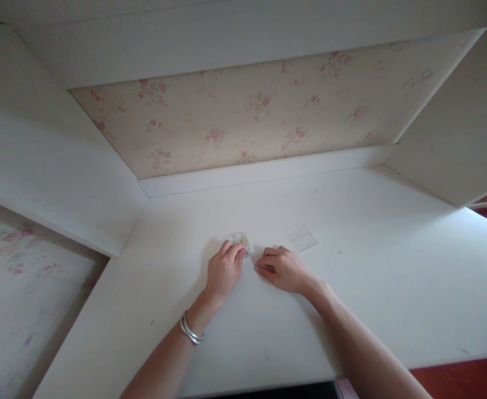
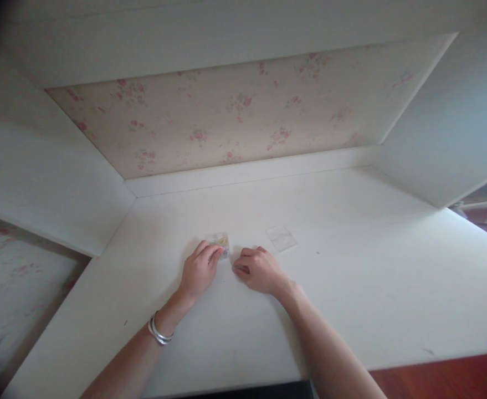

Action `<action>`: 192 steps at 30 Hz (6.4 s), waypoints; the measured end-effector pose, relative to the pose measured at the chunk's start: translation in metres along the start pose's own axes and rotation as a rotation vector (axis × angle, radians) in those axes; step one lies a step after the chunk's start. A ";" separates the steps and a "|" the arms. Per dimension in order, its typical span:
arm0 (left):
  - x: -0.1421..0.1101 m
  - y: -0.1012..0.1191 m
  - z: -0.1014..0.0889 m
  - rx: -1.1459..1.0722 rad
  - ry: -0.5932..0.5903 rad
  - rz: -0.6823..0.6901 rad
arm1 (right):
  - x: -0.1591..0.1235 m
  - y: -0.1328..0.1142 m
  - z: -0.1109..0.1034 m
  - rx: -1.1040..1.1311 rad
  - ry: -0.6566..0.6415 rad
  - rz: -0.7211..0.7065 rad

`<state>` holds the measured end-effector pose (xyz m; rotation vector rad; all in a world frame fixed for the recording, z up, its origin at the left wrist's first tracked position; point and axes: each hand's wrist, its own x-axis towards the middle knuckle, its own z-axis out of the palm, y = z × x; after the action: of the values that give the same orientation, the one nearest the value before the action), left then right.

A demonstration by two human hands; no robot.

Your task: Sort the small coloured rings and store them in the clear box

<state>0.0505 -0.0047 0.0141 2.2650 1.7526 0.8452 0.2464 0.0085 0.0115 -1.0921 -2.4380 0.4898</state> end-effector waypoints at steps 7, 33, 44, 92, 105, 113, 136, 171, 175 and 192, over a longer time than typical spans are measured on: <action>-0.001 -0.007 -0.008 -0.011 0.093 -0.038 | 0.001 0.001 0.004 -0.048 -0.030 -0.019; -0.007 -0.034 -0.005 -0.142 -0.002 -0.219 | 0.030 -0.013 0.028 0.262 0.351 0.200; -0.008 -0.035 -0.005 -0.125 -0.015 -0.226 | -0.008 0.037 -0.002 -0.456 0.352 0.578; -0.012 -0.031 -0.020 -0.258 -0.087 0.174 | 0.014 -0.024 0.017 0.946 0.379 0.599; -0.008 -0.047 -0.020 -0.233 -0.137 0.119 | 0.017 -0.015 0.028 0.414 0.224 0.436; -0.008 -0.051 -0.016 -0.252 -0.169 0.104 | 0.018 -0.015 0.028 0.297 0.139 0.416; -0.007 -0.055 -0.010 -0.269 -0.167 0.034 | 0.025 -0.015 0.033 0.187 0.114 0.438; -0.013 -0.046 -0.007 -0.464 -0.223 -0.015 | 0.019 -0.008 0.032 0.323 0.279 0.493; -0.013 -0.046 -0.007 -0.457 -0.215 0.016 | 0.020 -0.009 0.031 0.317 0.298 0.504; -0.014 -0.047 -0.004 -0.382 -0.208 0.096 | 0.020 -0.007 0.033 0.342 0.329 0.551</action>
<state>0.0063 -0.0045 -0.0084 2.1055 1.2780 0.8427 0.2132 0.0152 -0.0085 -1.5406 -1.6800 0.7882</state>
